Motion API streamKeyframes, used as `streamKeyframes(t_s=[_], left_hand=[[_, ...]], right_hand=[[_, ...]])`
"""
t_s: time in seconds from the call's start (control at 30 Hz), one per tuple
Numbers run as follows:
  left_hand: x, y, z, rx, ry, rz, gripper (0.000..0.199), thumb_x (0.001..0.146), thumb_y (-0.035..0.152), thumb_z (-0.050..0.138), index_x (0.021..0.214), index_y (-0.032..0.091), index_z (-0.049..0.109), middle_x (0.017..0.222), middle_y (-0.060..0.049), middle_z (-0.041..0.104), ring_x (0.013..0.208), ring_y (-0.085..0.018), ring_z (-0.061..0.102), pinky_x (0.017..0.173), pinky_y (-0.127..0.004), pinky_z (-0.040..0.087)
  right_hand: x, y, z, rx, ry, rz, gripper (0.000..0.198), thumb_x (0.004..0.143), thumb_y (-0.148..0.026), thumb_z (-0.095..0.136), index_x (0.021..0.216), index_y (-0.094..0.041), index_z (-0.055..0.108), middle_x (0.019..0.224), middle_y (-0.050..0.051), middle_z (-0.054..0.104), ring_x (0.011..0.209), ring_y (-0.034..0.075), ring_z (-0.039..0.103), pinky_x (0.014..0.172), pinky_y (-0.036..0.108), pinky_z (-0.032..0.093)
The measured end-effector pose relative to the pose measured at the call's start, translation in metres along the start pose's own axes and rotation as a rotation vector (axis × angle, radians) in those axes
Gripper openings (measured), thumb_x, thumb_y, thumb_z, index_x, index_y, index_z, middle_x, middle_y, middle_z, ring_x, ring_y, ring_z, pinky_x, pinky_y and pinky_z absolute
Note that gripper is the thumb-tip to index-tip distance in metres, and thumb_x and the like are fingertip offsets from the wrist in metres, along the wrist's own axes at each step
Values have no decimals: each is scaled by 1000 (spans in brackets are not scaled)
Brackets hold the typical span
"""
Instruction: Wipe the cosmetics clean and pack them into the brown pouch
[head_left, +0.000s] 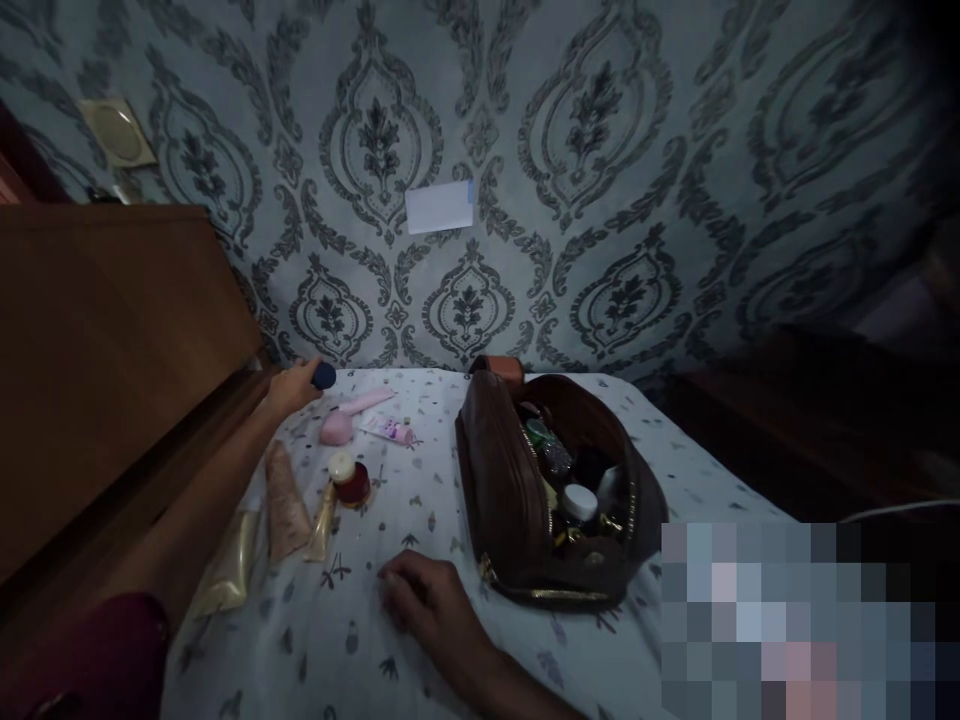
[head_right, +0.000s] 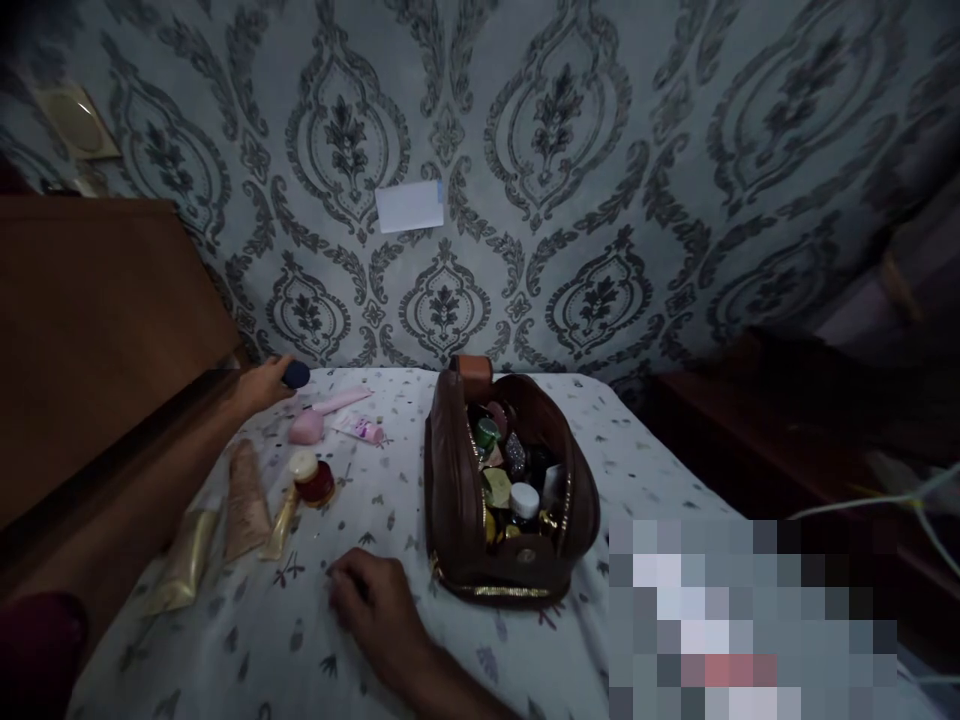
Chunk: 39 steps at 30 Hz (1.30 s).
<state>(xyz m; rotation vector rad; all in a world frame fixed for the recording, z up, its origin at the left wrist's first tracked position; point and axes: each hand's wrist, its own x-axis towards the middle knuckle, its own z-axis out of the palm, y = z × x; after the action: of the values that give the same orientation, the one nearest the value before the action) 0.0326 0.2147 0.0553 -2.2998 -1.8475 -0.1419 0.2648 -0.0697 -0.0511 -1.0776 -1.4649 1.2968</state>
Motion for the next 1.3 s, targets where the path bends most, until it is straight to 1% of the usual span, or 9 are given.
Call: streamKeyframes(t_s=[0.1, 0.2, 0.33, 0.47, 0.6, 0.8, 0.97, 1.13, 1.3], left_hand=[[-37, -4, -32, -178, 96, -16, 58, 80, 45, 61, 129, 18, 44, 116, -8, 64, 102, -25, 64, 85, -31, 50], [-100, 18, -56, -745, 186, 105, 61, 71, 51, 69, 119, 17, 51, 111, -5, 65, 102, -24, 62, 90, -32, 50], [-199, 76, -51, -1045, -113, 117, 58, 68, 45, 75, 117, 20, 57, 105, -4, 68, 98, -24, 64, 92, -38, 51], [-256, 121, -18, -1249, -255, 163, 51, 73, 42, 72, 115, 18, 58, 108, -7, 68, 101, -25, 64, 91, -37, 52], [-280, 132, 3, -990, -166, 194, 51, 83, 48, 65, 123, 20, 54, 112, -9, 63, 103, -27, 62, 92, -42, 51], [-321, 115, 7, -571, 24, 215, 69, 88, 47, 62, 145, 25, 30, 138, -15, 47, 128, -33, 50, 100, -49, 49], [-347, 101, 17, -352, 48, 250, 35, 95, 27, 50, 130, 23, 48, 126, -13, 55, 117, -31, 56, 90, -46, 53], [-342, 92, 5, -416, 88, 271, 17, 95, 20, 44, 105, 22, 57, 97, -4, 60, 85, -21, 63, 69, -31, 53], [-323, 103, -15, -484, 287, 369, 8, 89, 21, 51, 95, 21, 57, 101, -7, 58, 92, -23, 59, 76, -34, 51]], right_hand=[[-1, -2, 0, 8, 6, 1, 26, 90, -38, 50, 86, -17, 64, 62, -2, 56, 54, 12, 52, 56, 24, 41], [-4, -10, 0, -76, 98, -48, 27, 86, -30, 56, 108, -18, 65, 81, 3, 66, 68, 14, 60, 65, 26, 47], [-11, -22, -1, -172, 127, -189, 69, 76, -20, 66, 142, -25, 46, 134, 10, 59, 114, 23, 60, 92, 36, 51], [-21, -14, -6, -222, 37, -274, 79, 75, -16, 64, 149, -22, 37, 147, 13, 49, 133, 26, 49, 110, 44, 40], [-29, 14, -9, -350, 81, -232, 73, 74, -17, 66, 143, -15, 45, 138, 17, 57, 125, 29, 55, 107, 47, 43], [-30, 28, -11, -451, 39, -283, 78, 72, -23, 77, 144, -21, 46, 138, 14, 57, 128, 30, 52, 109, 48, 41], [-21, 18, -11, -436, -27, -228, 84, 69, -28, 82, 144, -18, 46, 140, 16, 54, 130, 32, 50, 109, 49, 39], [-12, 13, -1, -327, -16, -184, 82, 68, -29, 83, 142, -20, 47, 128, 11, 62, 119, 29, 57, 101, 44, 46], [-11, 14, 6, -281, 32, -152, 74, 69, -28, 80, 137, -22, 52, 124, 9, 64, 112, 26, 60, 98, 41, 46]])
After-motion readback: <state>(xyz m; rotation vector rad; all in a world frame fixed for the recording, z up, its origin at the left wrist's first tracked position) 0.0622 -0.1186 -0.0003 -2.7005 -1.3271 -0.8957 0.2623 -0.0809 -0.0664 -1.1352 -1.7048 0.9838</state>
